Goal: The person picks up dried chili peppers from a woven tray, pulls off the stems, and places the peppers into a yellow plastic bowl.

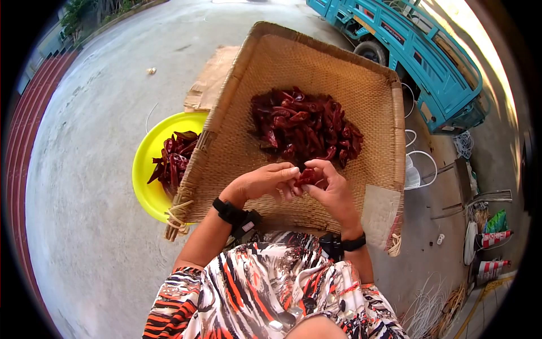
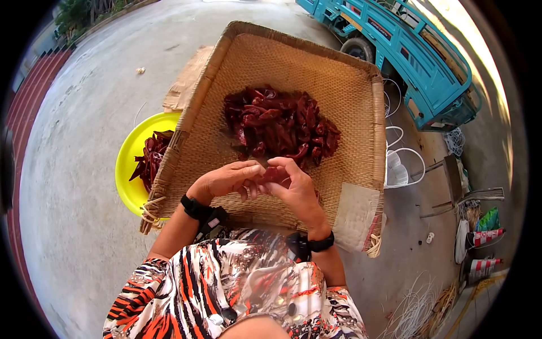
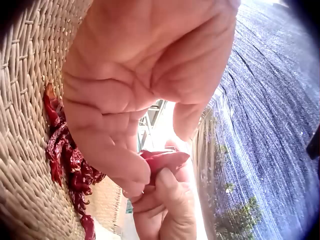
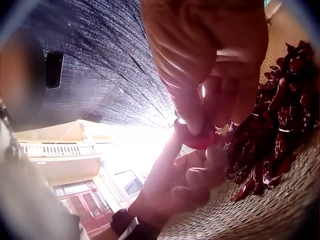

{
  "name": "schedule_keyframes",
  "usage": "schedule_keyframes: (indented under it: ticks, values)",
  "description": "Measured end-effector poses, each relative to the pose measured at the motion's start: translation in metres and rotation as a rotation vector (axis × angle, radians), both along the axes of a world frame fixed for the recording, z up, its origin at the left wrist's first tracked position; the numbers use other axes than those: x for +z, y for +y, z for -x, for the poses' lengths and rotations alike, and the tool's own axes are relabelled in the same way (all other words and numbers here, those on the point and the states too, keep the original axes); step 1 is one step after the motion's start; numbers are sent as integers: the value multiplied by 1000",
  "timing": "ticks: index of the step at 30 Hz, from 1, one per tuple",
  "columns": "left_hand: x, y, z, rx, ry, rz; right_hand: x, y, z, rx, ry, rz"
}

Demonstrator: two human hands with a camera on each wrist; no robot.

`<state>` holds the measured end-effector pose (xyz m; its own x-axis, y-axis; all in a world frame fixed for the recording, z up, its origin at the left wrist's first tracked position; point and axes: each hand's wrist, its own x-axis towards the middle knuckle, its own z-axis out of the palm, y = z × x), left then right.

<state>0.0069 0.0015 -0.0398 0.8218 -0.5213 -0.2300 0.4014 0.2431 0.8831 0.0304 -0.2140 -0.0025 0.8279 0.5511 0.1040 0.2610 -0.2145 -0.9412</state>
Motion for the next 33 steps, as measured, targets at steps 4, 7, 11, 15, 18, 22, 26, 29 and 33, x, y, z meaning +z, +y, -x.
schedule_keyframes:
  ticks: [4, 7, 11, 15, 18, 22, 26, 29, 33]
  values:
    - [-12, 0, -4, 13, -77, 51, -7, 3, -3, 42, 1, -24]
    - [-18, 3, -7, -4, -10, 151, 1, 4, 1, 69, -78, -7]
    - [-17, 0, -6, -26, -62, 79, 0, 2, 1, 74, -45, -60]
    - [-16, -3, -4, -37, -108, 47, -12, -1, -5, 31, 22, -61]
    - [-14, -2, -3, -45, -103, 75, -19, -3, -6, 24, 133, -91]
    - [-24, 1, -8, 42, -69, 79, -21, -11, -8, -37, 227, -146]
    - [-26, 5, -10, 195, -68, 329, -28, -47, -25, -197, 170, -36]
    - [-11, 5, -3, 370, -92, 651, -38, -77, -35, -297, 43, 229]
    - [-13, 20, -4, 447, -275, 993, -41, -99, -32, -348, -45, 599]
